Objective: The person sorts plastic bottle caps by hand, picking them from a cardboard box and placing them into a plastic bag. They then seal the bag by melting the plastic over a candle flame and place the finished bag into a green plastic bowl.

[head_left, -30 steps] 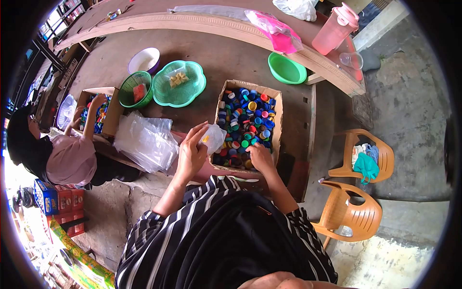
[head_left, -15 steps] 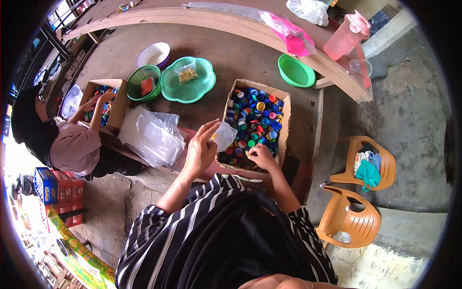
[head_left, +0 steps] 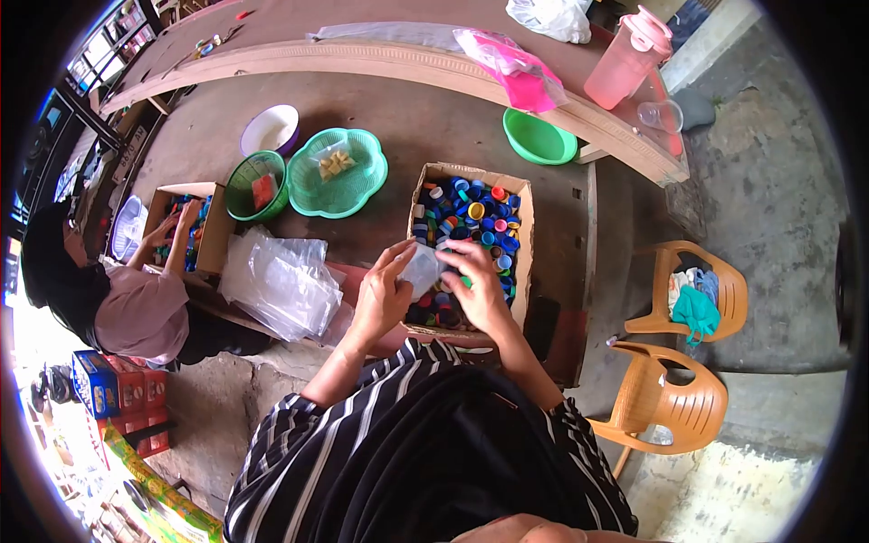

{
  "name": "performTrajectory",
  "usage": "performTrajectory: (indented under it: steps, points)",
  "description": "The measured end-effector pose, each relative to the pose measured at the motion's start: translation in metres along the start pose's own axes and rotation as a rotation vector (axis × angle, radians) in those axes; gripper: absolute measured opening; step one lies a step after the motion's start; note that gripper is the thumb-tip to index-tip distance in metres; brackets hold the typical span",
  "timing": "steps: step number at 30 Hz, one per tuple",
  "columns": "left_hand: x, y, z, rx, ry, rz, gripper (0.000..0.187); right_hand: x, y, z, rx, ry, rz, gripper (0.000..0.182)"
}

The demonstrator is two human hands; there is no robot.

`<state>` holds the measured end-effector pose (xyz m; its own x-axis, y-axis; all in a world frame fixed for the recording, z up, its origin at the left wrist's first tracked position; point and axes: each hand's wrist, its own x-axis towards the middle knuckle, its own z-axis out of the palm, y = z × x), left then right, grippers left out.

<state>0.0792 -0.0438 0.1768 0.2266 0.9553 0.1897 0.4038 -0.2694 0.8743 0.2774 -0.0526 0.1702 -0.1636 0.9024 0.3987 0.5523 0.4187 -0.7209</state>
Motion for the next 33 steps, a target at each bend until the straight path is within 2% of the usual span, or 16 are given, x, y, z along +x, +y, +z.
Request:
performTrajectory:
  steps: [2,3,4,6,7,8,11,13,17,20,21,24,26,28,29,33]
  points:
    - [0.005,-0.004,-0.007,0.001,0.044,0.022,0.055,0.006,0.023,-0.003,0.188,0.119,0.108,0.024]
    - [0.008,-0.007,-0.011,-0.007,0.065,0.019,0.055,0.005,0.034,-0.002,0.163,0.150,0.184,0.021]
    - [0.008,-0.005,-0.017,-0.004,0.078,-0.007,0.056,0.002,0.050,0.001,0.095,0.100,0.266,0.015]
    - [0.010,-0.003,-0.028,0.000,0.104,-0.058,0.058,-0.021,0.091,0.019,-0.113,-0.073,0.222,0.010]
    - [0.011,-0.007,-0.032,0.004,0.115,-0.075,0.058,-0.030,0.109,0.032,-0.116,-0.209,0.279,0.007]
    - [0.012,-0.012,-0.035,0.008,0.125,-0.092,0.059,-0.041,0.116,0.041,-0.156,-0.191,0.110,0.009]
    - [0.019,-0.005,-0.045,-0.076,0.158,-0.221,0.060,-0.057,0.120,0.066,-0.275,-0.319,0.061,0.021]
    - [0.023,-0.010,-0.046,-0.039,0.167,-0.187,0.061,-0.057,0.116,0.076,-0.354,-0.384,0.050,0.038]
    - [0.029,-0.026,-0.042,0.042,0.178,-0.090,0.061,-0.050,0.105,0.082,-0.478,-0.413,0.080,0.049]
    - [0.033,-0.011,-0.039,-0.038,0.158,-0.209,0.061,-0.051,0.109,0.084,-0.523,-0.484,0.076,0.042]
    - [0.034,-0.011,-0.038,-0.031,0.151,-0.208,0.060,-0.051,0.112,0.082,-0.531,-0.517,0.063,0.034]
    - [0.037,-0.019,-0.037,0.010,0.153,-0.157,0.059,-0.055,0.119,0.080,-0.590,-0.465,0.082,0.029]
    - [0.037,-0.030,-0.035,0.061,0.185,-0.058,0.058,-0.050,0.125,0.075,-0.510,-0.373,0.141,0.045]
    - [0.037,-0.026,-0.037,0.028,0.202,-0.092,0.058,-0.029,0.114,0.062,-0.359,-0.270,0.157,0.057]
    - [0.037,-0.026,-0.038,0.023,0.204,-0.098,0.058,-0.017,0.114,0.061,-0.328,-0.323,0.196,0.075]
    - [0.039,-0.024,-0.042,0.020,0.188,-0.142,0.059,0.033,0.111,0.074,-0.297,-0.245,0.014,0.083]
